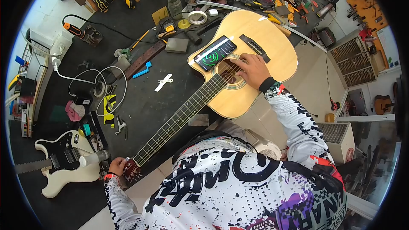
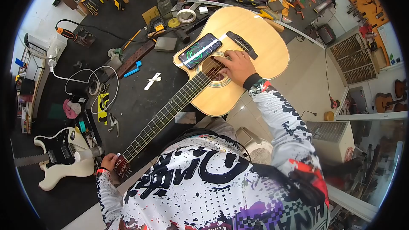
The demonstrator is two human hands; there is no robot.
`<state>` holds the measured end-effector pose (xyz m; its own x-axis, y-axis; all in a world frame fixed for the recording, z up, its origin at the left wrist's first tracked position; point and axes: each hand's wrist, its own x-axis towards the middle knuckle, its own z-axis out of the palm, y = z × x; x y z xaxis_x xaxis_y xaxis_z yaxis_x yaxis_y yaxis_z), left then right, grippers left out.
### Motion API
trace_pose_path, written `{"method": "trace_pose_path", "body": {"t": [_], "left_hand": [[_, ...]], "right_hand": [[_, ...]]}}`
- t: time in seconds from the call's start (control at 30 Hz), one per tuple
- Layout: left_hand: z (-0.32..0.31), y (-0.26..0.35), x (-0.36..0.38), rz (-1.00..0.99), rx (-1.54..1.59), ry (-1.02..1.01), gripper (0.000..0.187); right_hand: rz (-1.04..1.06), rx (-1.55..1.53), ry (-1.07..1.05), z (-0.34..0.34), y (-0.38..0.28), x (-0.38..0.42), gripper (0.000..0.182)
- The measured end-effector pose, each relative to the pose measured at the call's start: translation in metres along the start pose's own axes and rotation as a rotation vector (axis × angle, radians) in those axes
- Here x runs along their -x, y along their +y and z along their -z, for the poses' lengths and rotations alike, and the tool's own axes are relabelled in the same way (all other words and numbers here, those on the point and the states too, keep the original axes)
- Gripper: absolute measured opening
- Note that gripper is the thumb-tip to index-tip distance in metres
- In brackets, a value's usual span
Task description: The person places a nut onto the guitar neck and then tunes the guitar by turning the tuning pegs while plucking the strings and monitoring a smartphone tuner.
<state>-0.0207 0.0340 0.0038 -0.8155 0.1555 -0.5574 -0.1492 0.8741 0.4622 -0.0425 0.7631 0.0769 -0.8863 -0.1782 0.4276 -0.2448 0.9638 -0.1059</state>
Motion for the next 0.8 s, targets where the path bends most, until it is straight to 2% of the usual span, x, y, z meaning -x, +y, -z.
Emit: {"method": "trace_pose_path", "body": {"t": [0.03, 0.1, 0.13, 0.27, 0.47, 0.53, 0.57, 0.6, 0.67, 0.77, 0.8], "left_hand": [[0.000, 0.002, 0.001, 0.002, 0.002, -0.001, 0.024], [0.001, 0.018, 0.007, -0.049, 0.422, -0.045, 0.027], [0.004, 0.005, 0.002, -0.065, 0.424, -0.120, 0.030], [0.003, 0.006, -0.001, -0.152, 0.317, -0.119, 0.027], [-0.007, -0.006, -0.008, -0.041, 0.381, -0.112, 0.029], [-0.007, -0.012, -0.005, -0.098, 0.240, -0.082, 0.030], [-0.007, -0.011, -0.004, -0.084, 0.220, -0.078, 0.033], [-0.003, 0.002, -0.001, 0.031, 0.221, -0.122, 0.034], [-0.004, -0.008, -0.009, -0.253, 0.135, -0.057, 0.035], [-0.010, 0.003, -0.015, -0.092, 0.090, -0.027, 0.031], [-0.007, 0.008, -0.018, -0.164, -0.034, -0.001, 0.032]], "right_hand": [[0.001, 0.032, -0.041, 0.000, 0.000, 0.000, 0.049], [0.014, 0.055, -0.086, 0.001, -0.001, -0.002, 0.051], [-0.004, 0.062, -0.099, 0.002, -0.001, -0.002, 0.050], [-0.009, 0.074, -0.103, -0.001, -0.003, -0.005, 0.049], [-0.028, 0.048, -0.107, -0.005, -0.004, -0.004, 0.048], [-0.024, 0.062, -0.106, -0.006, -0.006, -0.004, 0.048], [-0.024, 0.056, -0.104, -0.005, -0.007, -0.004, 0.048], [-0.032, 0.065, -0.129, -0.007, -0.005, -0.003, 0.050], [-0.007, 0.070, -0.116, -0.015, 0.002, 0.000, 0.053], [-0.049, 0.045, -0.177, -0.018, 0.003, -0.001, 0.054], [-0.046, 0.067, -0.184, -0.017, 0.001, 0.000, 0.052]]}}
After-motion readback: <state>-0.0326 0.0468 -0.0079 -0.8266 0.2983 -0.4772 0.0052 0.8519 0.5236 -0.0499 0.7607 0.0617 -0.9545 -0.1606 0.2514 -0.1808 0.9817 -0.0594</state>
